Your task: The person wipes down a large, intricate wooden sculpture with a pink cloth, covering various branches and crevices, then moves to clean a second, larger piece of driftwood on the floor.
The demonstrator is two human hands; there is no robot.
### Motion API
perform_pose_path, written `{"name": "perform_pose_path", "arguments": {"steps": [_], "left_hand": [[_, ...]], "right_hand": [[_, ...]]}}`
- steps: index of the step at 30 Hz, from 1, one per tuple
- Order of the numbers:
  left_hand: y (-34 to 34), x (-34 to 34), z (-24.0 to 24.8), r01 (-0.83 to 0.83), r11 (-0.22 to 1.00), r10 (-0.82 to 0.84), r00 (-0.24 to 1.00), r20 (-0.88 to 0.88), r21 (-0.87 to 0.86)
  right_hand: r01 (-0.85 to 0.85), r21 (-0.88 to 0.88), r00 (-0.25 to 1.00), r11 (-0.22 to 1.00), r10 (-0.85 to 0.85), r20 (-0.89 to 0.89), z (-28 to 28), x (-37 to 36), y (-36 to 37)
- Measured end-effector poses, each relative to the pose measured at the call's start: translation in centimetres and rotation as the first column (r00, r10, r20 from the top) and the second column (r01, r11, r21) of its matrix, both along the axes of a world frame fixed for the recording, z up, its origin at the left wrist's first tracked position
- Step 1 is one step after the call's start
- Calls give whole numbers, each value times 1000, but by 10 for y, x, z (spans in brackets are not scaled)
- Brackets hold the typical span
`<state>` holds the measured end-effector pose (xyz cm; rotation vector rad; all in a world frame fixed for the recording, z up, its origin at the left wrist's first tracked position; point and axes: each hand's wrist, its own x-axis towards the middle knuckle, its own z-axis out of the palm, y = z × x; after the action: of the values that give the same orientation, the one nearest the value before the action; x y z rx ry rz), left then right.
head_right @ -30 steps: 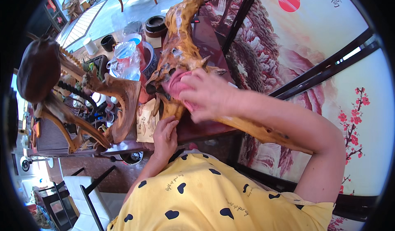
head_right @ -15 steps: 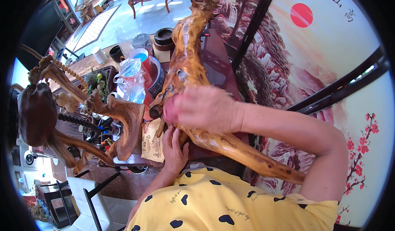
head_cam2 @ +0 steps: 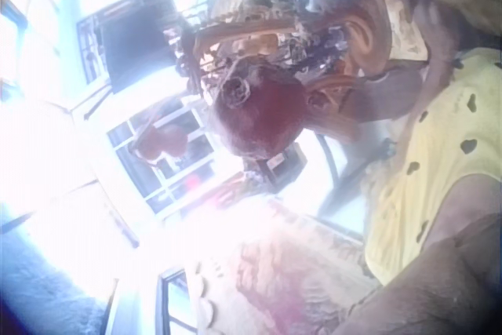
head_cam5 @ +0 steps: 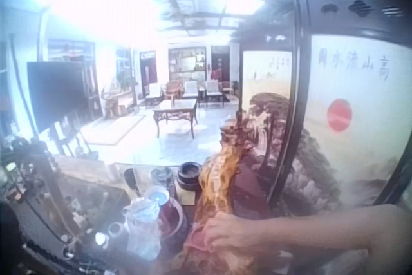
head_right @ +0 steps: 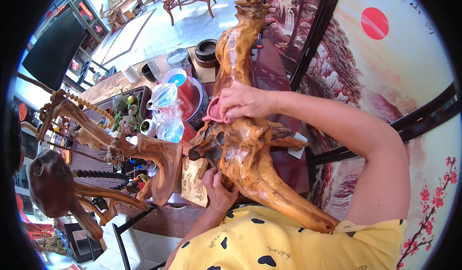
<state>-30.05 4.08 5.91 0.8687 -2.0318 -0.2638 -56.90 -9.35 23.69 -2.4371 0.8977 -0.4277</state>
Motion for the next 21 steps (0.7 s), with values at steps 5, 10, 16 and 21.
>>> {"name": "perform_pose_path", "arguments": {"steps": [5, 10, 16, 21], "left_hand": [[2, 4, -3, -15, 1000, 15, 999, 33, -20], [2, 2, -2, -11, 1000, 12, 999, 48, -20], [0, 3, -3, -11, 999, 12, 999, 40, -37], [2, 0, -4, -12, 998, 14, 999, 39, -60]], "right_hand": [[103, -299, 945, 949, -188, -268, -19, 15, -60], [243, -616, 828, 749, -491, -270, -52, 4, -107], [128, 336, 982, 933, -73, -173, -29, 29, -118], [261, -314, 848, 913, -372, -378, -8, 14, -136]]}}
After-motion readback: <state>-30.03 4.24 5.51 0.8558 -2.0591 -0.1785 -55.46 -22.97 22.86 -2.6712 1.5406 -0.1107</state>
